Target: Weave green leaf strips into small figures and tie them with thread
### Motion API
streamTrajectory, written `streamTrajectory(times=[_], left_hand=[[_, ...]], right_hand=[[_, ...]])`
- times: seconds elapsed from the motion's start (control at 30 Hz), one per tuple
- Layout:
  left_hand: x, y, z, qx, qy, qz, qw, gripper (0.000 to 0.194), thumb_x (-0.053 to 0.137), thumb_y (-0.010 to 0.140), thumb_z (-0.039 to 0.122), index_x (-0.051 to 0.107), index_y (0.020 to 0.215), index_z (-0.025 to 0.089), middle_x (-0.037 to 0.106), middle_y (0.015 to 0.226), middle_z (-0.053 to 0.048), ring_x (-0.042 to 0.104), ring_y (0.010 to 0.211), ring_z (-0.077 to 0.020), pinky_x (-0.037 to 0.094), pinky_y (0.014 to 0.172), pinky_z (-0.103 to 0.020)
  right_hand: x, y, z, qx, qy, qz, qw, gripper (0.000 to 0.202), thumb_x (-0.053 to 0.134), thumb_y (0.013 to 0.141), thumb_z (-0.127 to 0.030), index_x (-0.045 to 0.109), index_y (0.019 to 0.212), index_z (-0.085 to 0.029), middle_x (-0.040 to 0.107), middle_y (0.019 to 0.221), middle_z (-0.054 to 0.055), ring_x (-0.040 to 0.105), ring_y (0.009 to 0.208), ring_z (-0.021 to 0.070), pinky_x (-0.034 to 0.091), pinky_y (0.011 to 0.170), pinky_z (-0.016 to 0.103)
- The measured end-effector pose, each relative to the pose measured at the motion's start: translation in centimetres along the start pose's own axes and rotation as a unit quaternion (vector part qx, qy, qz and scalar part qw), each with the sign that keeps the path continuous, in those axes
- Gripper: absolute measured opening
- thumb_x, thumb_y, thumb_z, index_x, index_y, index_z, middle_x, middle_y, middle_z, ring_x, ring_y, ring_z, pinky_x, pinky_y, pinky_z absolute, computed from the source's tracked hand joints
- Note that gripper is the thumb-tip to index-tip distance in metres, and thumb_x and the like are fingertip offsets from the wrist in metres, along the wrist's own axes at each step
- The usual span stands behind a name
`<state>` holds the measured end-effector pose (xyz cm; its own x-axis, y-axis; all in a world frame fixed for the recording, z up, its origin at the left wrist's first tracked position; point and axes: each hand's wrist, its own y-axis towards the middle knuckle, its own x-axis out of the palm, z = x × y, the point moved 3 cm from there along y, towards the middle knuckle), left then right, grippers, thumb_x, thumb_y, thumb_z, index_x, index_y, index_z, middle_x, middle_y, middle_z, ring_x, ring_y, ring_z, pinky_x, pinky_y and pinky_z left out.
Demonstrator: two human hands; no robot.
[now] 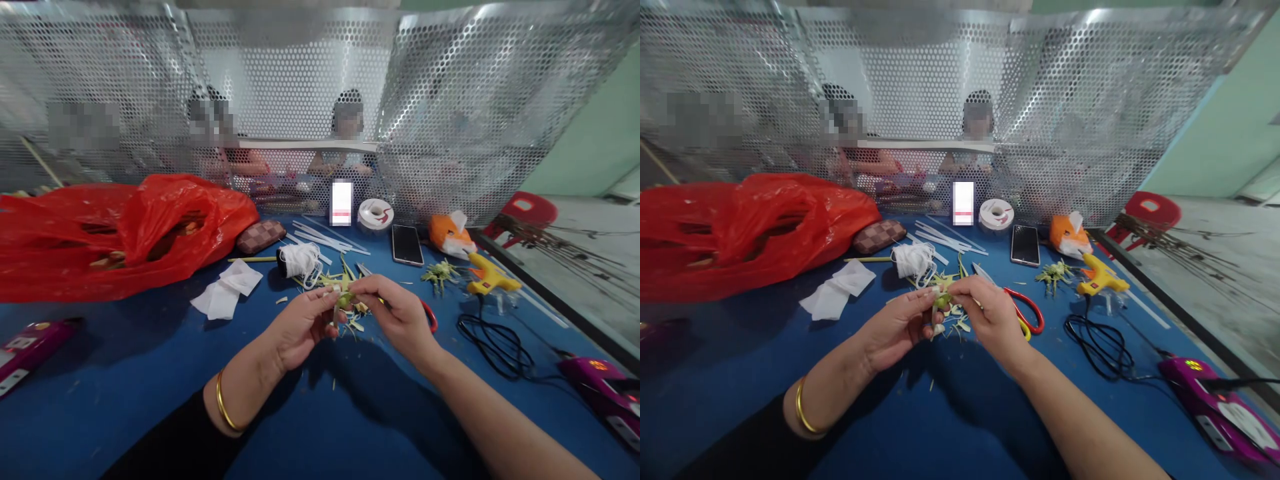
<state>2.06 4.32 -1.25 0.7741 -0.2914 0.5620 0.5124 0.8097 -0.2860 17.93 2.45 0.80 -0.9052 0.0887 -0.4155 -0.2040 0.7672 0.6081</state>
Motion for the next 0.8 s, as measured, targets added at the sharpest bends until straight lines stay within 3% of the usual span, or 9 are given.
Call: streamTrajectory(times=[0.17,0.3,0.4,0.53,0.8], left_hand=[[0.2,-0.1,-0.1,-0.029,-0.020,-0.006,0.999,0.008,0.069,0.080,0.020,0.068,0.083,0.012,0.064,0.077,-0.002,0.059,0.059,-0.0069,0.043,0.042,-0.013],[0.4,-0.1,-0.1,-0.021,0.050,-0.018,0.998,0.014,0.069,0.080,0.023,0.068,0.088,0.011,0.063,0.072,-0.003,0.058,0.058,-0.0086,0.044,0.043,-0.015],[0.4,-0.1,-0.1,-0.015,0.078,-0.022,0.997,0.018,0.069,0.081,0.026,0.068,0.090,0.011,0.063,0.070,-0.003,0.058,0.056,-0.0092,0.044,0.043,-0.017],[0.2,-0.1,-0.1,-0.015,0.013,-0.019,1.000,0.016,0.067,0.081,0.027,0.067,0.087,0.012,0.063,0.073,-0.003,0.057,0.057,-0.0081,0.040,0.042,-0.015],[0.1,-0.1,-0.1,-0.042,-0.054,-0.029,0.997,0.018,0.067,0.081,0.026,0.068,0.091,0.010,0.063,0.076,-0.004,0.057,0.057,-0.0071,0.040,0.044,-0.015]], right_hand=[[0.2,-0.3,0.4,0.036,0.007,0.045,0.998,0.007,0.059,0.087,-0.018,0.065,0.087,-0.022,0.068,0.082,0.003,0.065,0.077,0.0170,0.052,0.071,0.030],[0.3,-0.7,0.1,0.076,-0.050,0.077,0.993,0.013,0.064,0.082,-0.018,0.063,0.094,-0.021,0.069,0.077,0.001,0.065,0.067,0.0151,0.052,0.064,0.028],[0.3,-0.6,0.0,0.091,-0.020,0.052,0.994,0.014,0.061,0.082,-0.018,0.061,0.096,-0.021,0.070,0.076,0.000,0.066,0.066,0.0148,0.053,0.065,0.028],[0.3,-0.2,0.4,0.121,0.081,-0.015,0.989,0.020,0.057,0.085,-0.019,0.062,0.104,-0.021,0.071,0.090,0.003,0.068,0.078,0.0164,0.054,0.073,0.031],[-0.3,0.2,1.0,0.155,0.091,0.046,0.983,0.010,0.067,0.077,-0.022,0.070,0.087,-0.022,0.066,0.078,0.001,0.056,0.065,0.0132,0.049,0.066,0.029]])
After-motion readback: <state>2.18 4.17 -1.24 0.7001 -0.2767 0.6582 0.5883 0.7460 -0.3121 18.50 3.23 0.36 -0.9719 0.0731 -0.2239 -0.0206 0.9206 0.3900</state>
